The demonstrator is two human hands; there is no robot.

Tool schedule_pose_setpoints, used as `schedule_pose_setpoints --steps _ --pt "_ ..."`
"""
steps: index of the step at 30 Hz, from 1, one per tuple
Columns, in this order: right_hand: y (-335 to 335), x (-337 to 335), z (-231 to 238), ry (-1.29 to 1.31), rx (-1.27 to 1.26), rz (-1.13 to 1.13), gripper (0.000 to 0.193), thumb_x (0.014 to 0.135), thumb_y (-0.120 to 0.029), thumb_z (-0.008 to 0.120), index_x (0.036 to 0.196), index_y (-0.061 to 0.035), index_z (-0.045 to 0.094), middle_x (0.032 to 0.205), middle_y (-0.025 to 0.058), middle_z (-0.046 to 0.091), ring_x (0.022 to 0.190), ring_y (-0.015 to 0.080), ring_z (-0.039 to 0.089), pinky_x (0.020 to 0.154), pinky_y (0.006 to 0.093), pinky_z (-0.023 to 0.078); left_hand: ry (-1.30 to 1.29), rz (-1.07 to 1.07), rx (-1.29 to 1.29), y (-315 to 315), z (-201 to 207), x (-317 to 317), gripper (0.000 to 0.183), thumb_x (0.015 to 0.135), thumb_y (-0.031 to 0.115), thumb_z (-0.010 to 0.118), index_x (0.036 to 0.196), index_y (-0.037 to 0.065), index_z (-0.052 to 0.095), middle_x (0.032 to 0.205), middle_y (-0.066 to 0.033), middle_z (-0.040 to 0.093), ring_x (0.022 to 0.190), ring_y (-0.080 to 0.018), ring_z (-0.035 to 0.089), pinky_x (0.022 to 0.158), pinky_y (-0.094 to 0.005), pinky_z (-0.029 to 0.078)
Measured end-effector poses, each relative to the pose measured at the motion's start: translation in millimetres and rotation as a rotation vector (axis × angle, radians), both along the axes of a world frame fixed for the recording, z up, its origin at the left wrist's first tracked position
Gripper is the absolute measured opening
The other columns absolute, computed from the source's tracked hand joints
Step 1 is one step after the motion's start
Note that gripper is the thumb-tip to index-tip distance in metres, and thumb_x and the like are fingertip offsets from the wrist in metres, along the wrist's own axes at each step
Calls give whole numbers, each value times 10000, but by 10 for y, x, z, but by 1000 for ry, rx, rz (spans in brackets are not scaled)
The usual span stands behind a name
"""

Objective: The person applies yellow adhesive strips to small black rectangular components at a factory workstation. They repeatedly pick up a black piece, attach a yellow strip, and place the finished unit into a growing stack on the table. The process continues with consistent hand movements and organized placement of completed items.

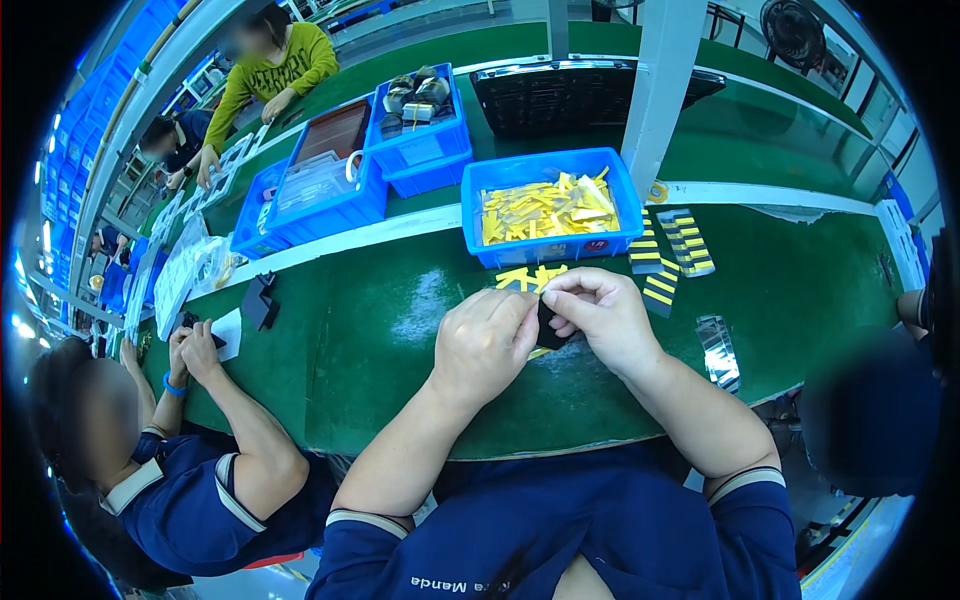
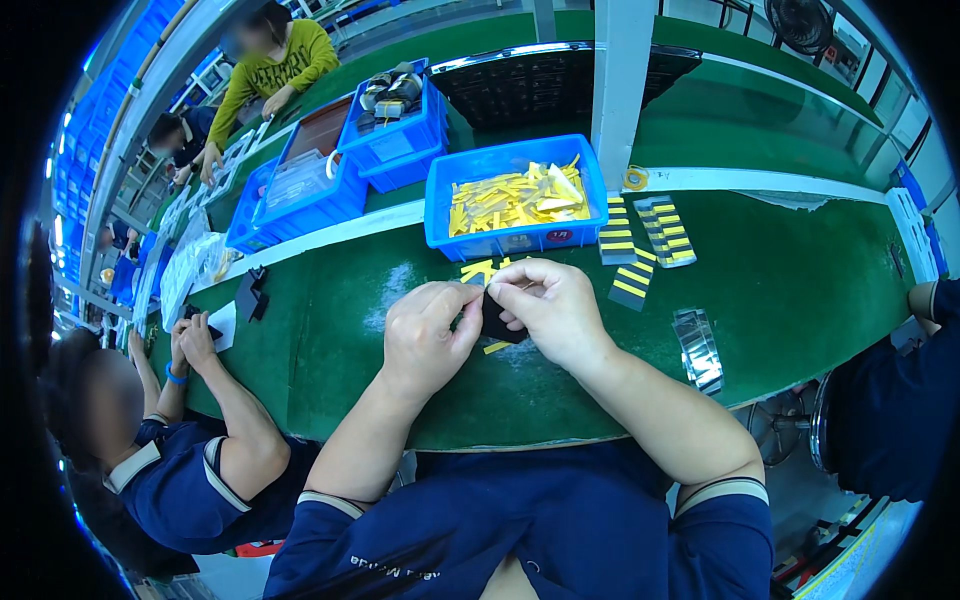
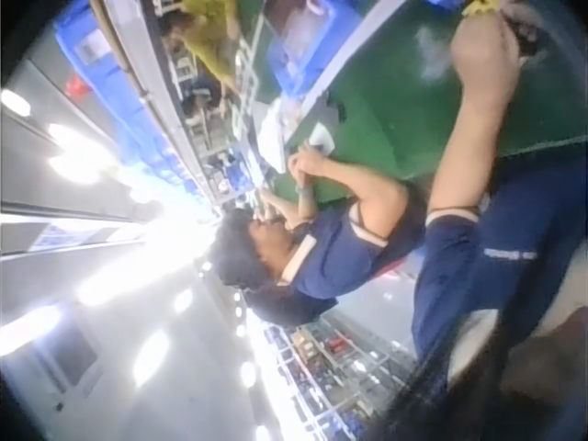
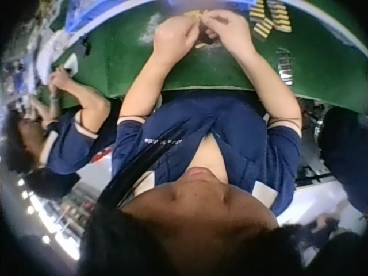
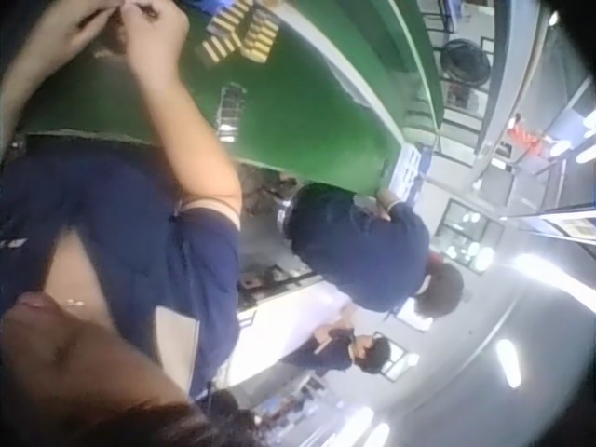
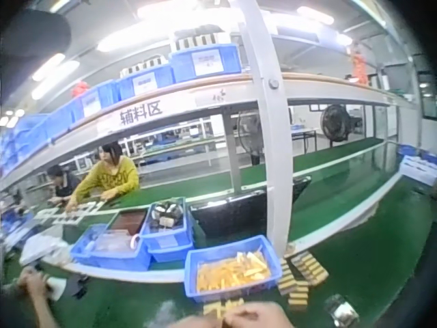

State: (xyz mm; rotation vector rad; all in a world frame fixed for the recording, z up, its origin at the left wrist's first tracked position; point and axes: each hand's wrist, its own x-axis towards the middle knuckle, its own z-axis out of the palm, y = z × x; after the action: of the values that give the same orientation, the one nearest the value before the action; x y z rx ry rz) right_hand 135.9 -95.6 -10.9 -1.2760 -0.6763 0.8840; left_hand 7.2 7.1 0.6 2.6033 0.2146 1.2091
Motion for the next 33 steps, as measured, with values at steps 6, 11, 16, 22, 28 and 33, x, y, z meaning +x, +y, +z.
schedule_pose_setpoints --steps 6,11,16,22,28,33 --pt "-38 3 14 45 47 17 122 851 -92 663 936 -3 663 802 44 652 668 78 600 608 218 509 -23 -33 -88 -35 39 33 142 703 -6 697 831 26 644 747 -110 655 672 -270 648 599 -342 515" --pt "-12 23 -25 88 46 23 125 858 -85 655 950 -1 655 815 46 652 679 83 603 621 221 515 16 -6 -150 -48 28 21 145 713 -5 698 846 20 646 777 -119 652 700 -275 642 625 -347 514" --pt "-10 35 -48 76 56 36 120 866 -94 652 949 -8 644 815 44 641 675 87 607 623 217 518 15 -3 -156 -68 19 32 143 722 -2 700 854 8 644 779 -122 640 712 -276 635 632 -348 509" --pt "-11 9 -95 30 101 25 110 870 -86 645 947 -8 635 812 38 636 675 83 602 622 215 511 -21 -12 -152 -77 -63 38 179 708 -22 706 868 11 633 784 -121 632 718 -278 632 628 -353 505" --pt "-18 -18 -48 16 166 2 108 870 -77 639 949 -3 632 823 38 636 686 78 600 630 213 508 -41 -19 -107 -75 -23 64 215 703 -22 709 898 15 627 806 -121 638 735 -282 635 645 -338 513" --pt "15 29 -98 89 141 18 113 863 -70 641 950 1 637 838 34 638 702 72 598 626 214 508 9 -43 -251 -61 35 40 165 745 15 697 904 6 655 836 -115 656 739 -238 648 642 -312 517"
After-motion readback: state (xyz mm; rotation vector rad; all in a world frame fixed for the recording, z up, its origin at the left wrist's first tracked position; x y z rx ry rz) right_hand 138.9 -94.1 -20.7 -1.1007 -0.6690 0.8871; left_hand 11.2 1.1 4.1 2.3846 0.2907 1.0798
